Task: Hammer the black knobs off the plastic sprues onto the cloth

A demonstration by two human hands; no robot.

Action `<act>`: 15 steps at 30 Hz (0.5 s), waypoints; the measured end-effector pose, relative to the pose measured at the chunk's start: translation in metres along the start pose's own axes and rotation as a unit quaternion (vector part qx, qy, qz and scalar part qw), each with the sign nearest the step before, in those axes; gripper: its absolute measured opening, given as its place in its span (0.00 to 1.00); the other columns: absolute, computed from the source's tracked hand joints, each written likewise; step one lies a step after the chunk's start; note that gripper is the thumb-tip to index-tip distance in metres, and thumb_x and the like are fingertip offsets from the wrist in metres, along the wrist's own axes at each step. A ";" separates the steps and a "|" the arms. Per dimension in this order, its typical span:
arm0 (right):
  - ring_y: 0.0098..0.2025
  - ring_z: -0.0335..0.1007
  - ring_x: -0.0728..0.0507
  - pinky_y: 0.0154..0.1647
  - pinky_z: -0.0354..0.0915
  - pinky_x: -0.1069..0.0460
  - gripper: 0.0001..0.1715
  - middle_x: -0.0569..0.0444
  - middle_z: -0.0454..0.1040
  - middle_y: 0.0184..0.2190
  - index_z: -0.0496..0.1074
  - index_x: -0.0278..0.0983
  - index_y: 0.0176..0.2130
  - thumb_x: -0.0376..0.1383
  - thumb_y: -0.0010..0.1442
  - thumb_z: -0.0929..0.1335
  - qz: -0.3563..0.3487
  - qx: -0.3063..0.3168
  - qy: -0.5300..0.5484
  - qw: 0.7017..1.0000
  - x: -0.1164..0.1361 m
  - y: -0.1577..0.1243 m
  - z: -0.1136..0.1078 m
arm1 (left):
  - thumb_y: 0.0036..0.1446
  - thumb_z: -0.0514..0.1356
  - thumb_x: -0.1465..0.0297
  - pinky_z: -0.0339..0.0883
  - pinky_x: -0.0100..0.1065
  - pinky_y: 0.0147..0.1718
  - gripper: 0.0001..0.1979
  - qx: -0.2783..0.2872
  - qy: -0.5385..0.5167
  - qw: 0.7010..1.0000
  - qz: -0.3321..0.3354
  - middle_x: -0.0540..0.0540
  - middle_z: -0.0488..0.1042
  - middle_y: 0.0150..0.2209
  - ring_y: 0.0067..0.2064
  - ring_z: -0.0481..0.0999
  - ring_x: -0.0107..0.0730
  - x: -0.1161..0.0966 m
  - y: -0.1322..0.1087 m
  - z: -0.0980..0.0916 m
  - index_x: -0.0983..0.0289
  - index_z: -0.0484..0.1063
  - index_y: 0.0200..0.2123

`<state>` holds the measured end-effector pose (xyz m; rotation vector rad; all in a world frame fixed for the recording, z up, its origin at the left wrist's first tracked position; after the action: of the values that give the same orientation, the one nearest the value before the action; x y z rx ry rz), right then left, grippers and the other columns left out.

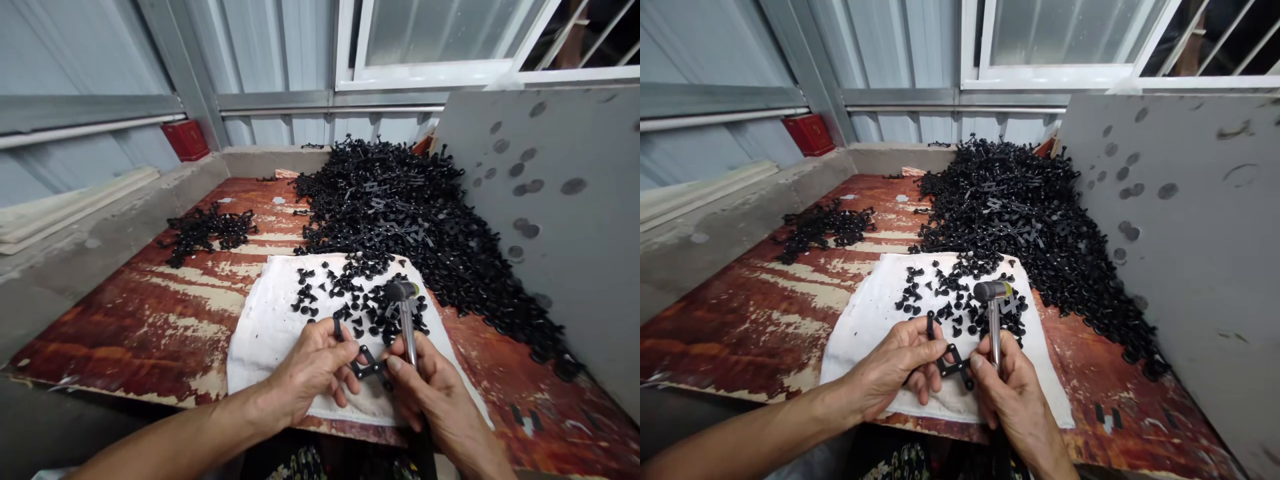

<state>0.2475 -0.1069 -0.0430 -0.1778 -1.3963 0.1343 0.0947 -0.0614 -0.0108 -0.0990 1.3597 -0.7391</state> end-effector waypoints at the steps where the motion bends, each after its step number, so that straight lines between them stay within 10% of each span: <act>1: 0.11 0.44 0.57 0.10 0.47 0.61 0.27 0.70 0.57 0.14 0.61 0.40 0.34 0.57 0.52 0.71 0.002 0.008 -0.013 1.000 0.001 0.000 0.002 | 0.39 0.67 0.56 0.58 0.21 0.11 0.22 -0.005 0.000 1.000 0.008 0.50 0.74 0.27 0.16 0.67 0.18 -0.001 -0.002 -0.003 0.64 0.63 0.28; 9: 0.12 0.44 0.57 0.10 0.46 0.61 0.27 0.69 0.56 0.15 0.62 0.39 0.34 0.58 0.53 0.70 0.010 0.051 -0.045 0.998 0.007 -0.003 0.010 | 0.38 0.71 0.62 0.38 0.19 0.12 0.21 0.053 -0.032 0.991 -0.119 0.39 0.63 0.18 0.13 0.48 0.09 0.006 -0.005 -0.009 0.63 0.65 0.30; 15: 0.12 0.46 0.57 0.10 0.48 0.60 0.25 0.66 0.59 0.18 0.64 0.39 0.34 0.56 0.54 0.70 0.005 0.022 -0.040 0.999 0.003 -0.003 0.007 | 0.33 0.74 0.61 0.34 0.20 0.12 0.25 -0.011 -0.024 0.997 -0.079 0.38 0.61 0.15 0.12 0.47 0.10 0.001 -0.010 -0.027 0.63 0.63 0.29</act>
<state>0.2408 -0.1091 -0.0385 -0.1442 -1.4699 0.1828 0.0659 -0.0599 -0.0132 -0.2434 1.3248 -0.8488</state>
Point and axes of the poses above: each hand's wrist, its own y-axis towards the middle knuckle, its own z-axis out of the palm, x = y × z, the point moved 2 cm from there along y, towards the middle knuckle
